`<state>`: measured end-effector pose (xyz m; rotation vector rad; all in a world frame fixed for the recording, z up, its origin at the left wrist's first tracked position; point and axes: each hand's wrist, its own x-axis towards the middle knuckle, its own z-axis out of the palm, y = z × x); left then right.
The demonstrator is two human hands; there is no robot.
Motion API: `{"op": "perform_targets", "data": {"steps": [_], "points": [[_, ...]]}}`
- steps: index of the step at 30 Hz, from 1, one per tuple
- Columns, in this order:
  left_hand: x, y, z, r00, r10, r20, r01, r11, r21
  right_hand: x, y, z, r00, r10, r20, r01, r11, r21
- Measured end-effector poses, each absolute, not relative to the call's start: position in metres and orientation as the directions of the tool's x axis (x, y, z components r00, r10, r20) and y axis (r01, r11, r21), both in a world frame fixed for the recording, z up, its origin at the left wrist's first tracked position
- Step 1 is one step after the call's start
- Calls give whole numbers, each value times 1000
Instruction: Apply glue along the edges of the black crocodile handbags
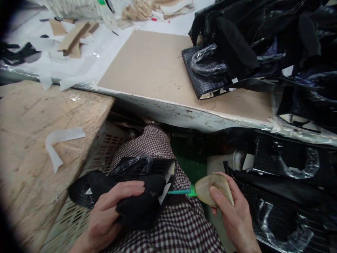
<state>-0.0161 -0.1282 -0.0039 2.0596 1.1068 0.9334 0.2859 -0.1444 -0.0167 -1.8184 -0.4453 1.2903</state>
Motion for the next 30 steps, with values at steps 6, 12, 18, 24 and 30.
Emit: {"op": "perform_targets", "data": {"steps": [6, 12, 18, 24, 30], "points": [[-17, -129, -7, 394, 881, 260, 426, -426, 798, 269, -138, -4, 378, 707, -597, 28, -654, -756], [-17, -128, -8, 391, 882, 261, 421, -424, 802, 276, -136, -15, 382, 742, -551, 160, -640, -752], [-15, -122, -6, 399, 861, 316, 413, -476, 777, 292, -145, -45, 425, 772, -472, 264, -604, -752], [-15, -121, -5, 384, 857, 343, 421, -493, 762, 294, -152, -49, 412, 810, -418, 300, -554, -777], [-15, -127, -10, 377, 869, 322, 439, -473, 763, 293, -145, -34, 304, 751, -586, 46, -626, -778]]}}
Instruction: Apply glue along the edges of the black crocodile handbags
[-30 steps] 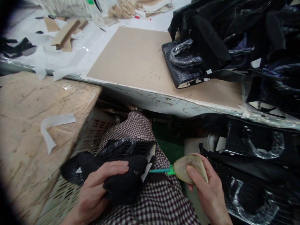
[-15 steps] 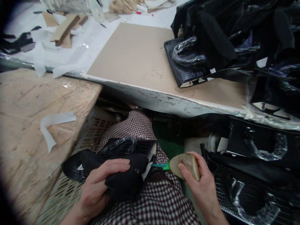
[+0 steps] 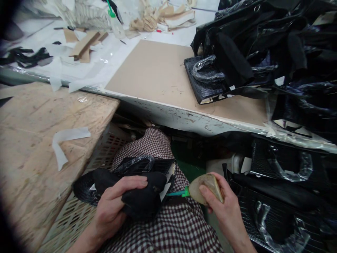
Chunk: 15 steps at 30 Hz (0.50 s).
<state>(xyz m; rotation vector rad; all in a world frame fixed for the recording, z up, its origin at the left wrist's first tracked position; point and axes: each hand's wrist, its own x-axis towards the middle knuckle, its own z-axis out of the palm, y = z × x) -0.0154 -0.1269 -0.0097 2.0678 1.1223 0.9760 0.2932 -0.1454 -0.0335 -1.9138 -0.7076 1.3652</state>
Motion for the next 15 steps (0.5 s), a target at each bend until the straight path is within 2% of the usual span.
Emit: {"op": "perform_targets", "data": {"steps": [3, 5, 8, 10, 11, 13, 15], "points": [[-15, -130, -11, 329, 903, 275, 505, -414, 757, 291, -143, -30, 203, 722, -661, -231, -621, -749], [-16, -128, -10, 292, 915, 280, 604, -403, 687, 289, -143, -28, 158, 682, -715, -447, -596, -667], [-19, -115, -4, 330, 900, 283, 800, -426, 423, 287, -142, -24, 48, 663, -747, -720, -495, -486], [-21, -99, 2, 392, 909, 140, 867, -416, 274, 286, -142, -21, -12, 715, -699, -802, -425, -420], [-22, -90, 6, 391, 920, 38, 886, -387, 253, 285, -141, -19, -17, 744, -669, -816, -396, -420], [-21, -69, 15, 311, 943, -120, 903, -254, 347, 283, -140, -14, -4, 794, -608, -809, -360, -465], [-20, -48, 26, 154, 972, -180, 801, -16, 599, 281, -138, -9, 7, 836, -548, -780, -339, -526]]}}
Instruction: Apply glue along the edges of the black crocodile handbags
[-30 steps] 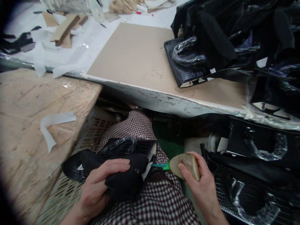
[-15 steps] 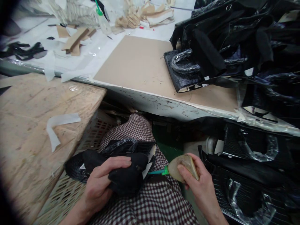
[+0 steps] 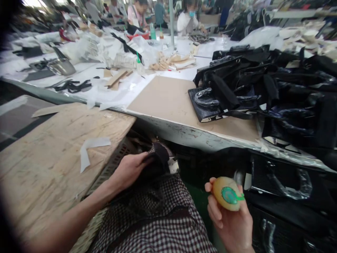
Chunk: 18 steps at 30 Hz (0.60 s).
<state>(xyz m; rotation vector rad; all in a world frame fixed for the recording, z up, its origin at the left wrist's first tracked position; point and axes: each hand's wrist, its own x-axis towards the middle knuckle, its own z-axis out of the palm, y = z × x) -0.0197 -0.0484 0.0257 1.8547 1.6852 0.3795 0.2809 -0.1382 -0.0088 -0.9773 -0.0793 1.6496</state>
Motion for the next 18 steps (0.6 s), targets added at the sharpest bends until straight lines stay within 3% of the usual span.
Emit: {"op": "perform_targets", "data": {"steps": [2, 3, 5, 7, 12, 15, 18], "points": [[-17, -33, 36, -5, 961, -276, 460, 247, 853, 278, -136, -3, 28, 872, -488, -761, -298, -576], [-15, -28, 41, -56, 938, -341, 234, 344, 909, 277, -134, 0, 44, 887, -459, -759, -269, -593], [-12, -24, 50, -91, 896, -434, -151, 419, 895, 273, -130, 6, 88, 907, -412, -766, -203, -610], [-7, -27, 56, -93, 892, -443, -361, 385, 849, 268, -121, 10, 149, 917, -371, -776, -125, -619], [9, -55, 64, -137, 864, -484, -558, 336, 759, 252, -93, 13, 277, 919, -281, -815, 70, -576], [19, -79, 65, -194, 830, -523, -637, 299, 711, 243, -89, 8, 240, 925, -294, -865, 66, -497], [24, -104, 63, -235, 759, -607, -706, 295, 644, 237, -102, 0, 202, 939, -277, -863, 37, -503]]}}
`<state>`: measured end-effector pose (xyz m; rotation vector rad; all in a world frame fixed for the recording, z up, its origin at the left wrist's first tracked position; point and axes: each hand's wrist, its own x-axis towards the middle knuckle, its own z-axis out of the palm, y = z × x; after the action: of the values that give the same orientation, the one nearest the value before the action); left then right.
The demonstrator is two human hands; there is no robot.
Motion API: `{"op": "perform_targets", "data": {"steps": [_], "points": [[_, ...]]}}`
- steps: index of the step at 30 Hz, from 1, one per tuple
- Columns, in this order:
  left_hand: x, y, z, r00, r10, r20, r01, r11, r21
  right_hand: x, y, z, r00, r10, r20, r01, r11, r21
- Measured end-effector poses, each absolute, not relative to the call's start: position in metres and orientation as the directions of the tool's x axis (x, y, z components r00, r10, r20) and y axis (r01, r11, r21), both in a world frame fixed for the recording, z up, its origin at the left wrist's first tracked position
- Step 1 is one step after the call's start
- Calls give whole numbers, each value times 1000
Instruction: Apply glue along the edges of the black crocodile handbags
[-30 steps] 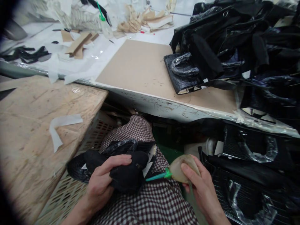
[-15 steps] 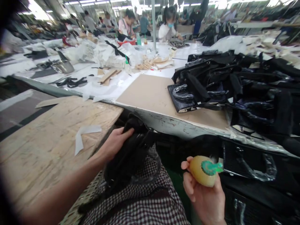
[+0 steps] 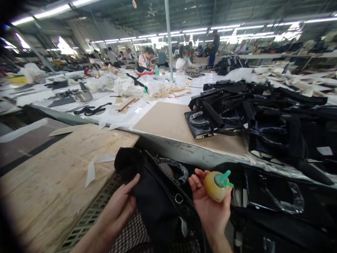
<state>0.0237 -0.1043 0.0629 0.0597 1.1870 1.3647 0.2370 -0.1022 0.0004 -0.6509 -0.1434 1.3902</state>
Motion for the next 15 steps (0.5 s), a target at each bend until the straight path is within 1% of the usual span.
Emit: {"op": "perform_targets", "data": {"steps": [4, 7, 8, 11, 13, 14, 15], "points": [[22, -128, 53, -296, 664, -687, -767, 263, 585, 237, -126, 3, 183, 963, -198, -830, 43, -557], [18, -130, 43, -328, 611, -720, -789, 242, 565, 239, -128, 15, 118, 968, -220, -791, -43, -610], [18, -128, 40, -335, 599, -727, -797, 231, 558, 238, -126, 19, 88, 975, -205, -766, -65, -639], [19, -119, 30, -363, 563, -743, -824, 177, 537, 232, -114, 22, -7, 998, -70, -703, -54, -709], [21, -118, 25, -345, 559, -754, -831, 191, 522, 225, -105, 18, -24, 1000, -19, -716, -30, -698], [21, -119, 23, -320, 583, -747, -818, 228, 529, 221, -101, 15, -20, 1000, -24, -736, -31, -676], [20, -123, 20, -309, 624, -718, -777, 270, 569, 218, -98, 12, -7, 999, -40, -760, -32, -649]]}}
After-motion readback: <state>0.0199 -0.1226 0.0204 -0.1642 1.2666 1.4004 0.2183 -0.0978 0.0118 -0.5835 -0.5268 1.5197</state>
